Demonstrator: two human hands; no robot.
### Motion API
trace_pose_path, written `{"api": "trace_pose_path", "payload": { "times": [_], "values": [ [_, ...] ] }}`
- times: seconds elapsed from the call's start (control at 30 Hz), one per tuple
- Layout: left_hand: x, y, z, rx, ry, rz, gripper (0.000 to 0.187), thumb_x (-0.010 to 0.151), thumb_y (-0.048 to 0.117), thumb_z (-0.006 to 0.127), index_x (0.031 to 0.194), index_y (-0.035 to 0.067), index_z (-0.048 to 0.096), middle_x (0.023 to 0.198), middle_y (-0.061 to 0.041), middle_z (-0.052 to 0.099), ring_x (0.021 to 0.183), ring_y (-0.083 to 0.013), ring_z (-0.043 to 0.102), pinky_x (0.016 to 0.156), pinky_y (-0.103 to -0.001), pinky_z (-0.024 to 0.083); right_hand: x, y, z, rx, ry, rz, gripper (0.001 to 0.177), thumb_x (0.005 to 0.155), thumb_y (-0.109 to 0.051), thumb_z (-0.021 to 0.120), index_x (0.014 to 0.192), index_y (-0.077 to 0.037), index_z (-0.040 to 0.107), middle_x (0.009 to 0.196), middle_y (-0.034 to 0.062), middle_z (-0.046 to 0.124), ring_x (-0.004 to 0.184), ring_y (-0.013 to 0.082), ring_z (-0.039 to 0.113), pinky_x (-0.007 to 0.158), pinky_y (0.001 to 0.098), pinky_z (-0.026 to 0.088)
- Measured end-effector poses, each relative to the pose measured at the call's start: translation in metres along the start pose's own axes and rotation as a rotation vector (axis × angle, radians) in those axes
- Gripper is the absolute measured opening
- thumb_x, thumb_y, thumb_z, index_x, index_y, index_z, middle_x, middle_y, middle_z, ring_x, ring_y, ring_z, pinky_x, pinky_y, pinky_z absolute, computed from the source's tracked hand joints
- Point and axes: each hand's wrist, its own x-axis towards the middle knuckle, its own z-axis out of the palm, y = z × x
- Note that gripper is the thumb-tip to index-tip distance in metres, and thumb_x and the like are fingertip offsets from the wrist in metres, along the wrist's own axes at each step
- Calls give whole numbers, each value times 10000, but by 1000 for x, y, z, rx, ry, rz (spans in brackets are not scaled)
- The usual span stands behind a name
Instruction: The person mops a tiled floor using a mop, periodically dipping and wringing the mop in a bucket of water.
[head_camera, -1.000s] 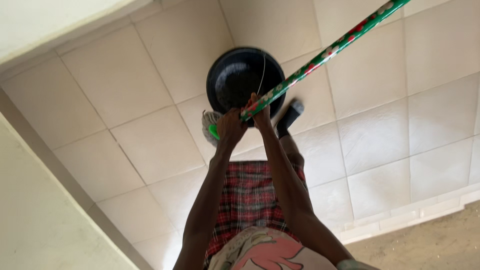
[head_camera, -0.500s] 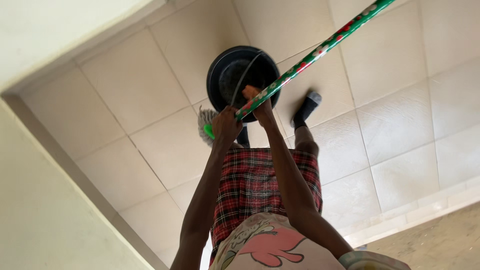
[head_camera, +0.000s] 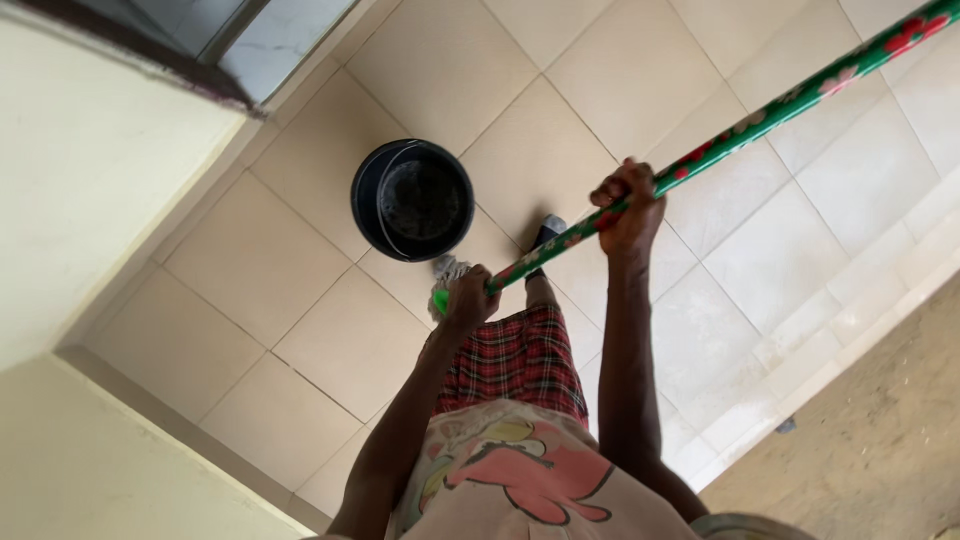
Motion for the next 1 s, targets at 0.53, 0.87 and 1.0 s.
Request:
{"api": "trace_pose_path", "payload": {
  "times": [0.53,0.87,1.0],
  "values": [
    [295,143,191,213,-166,252,304,816,276,777,1042,84,709,884,-116,714,849,-321,687,845,-514,502,64,-180,-127,-69,-21,-363,196,1010,-223,646,901,-60,633,777,83,641,794,220,679,900,458,599],
    [358,219,202,366,-524,263,766,705,291,890,1338,46,534,1250,-150,595,1193,-345,592,926,-548,483,98,-139,-181,-153,158,-502,165,994,-137,652,1111,-35,595,1178,183,709,1254,303,657,1150,483,451],
    [336,245,213,156,-252,560,878,522,292,931,1261,-7,562,1306,-236,590,1213,-399,581,938,-565,489,50,-188,-136,-255,15,-570,170,970,-67,568,1124,-14,618,1219,194,691,1291,312,626,1235,481,450]
  ]
}}
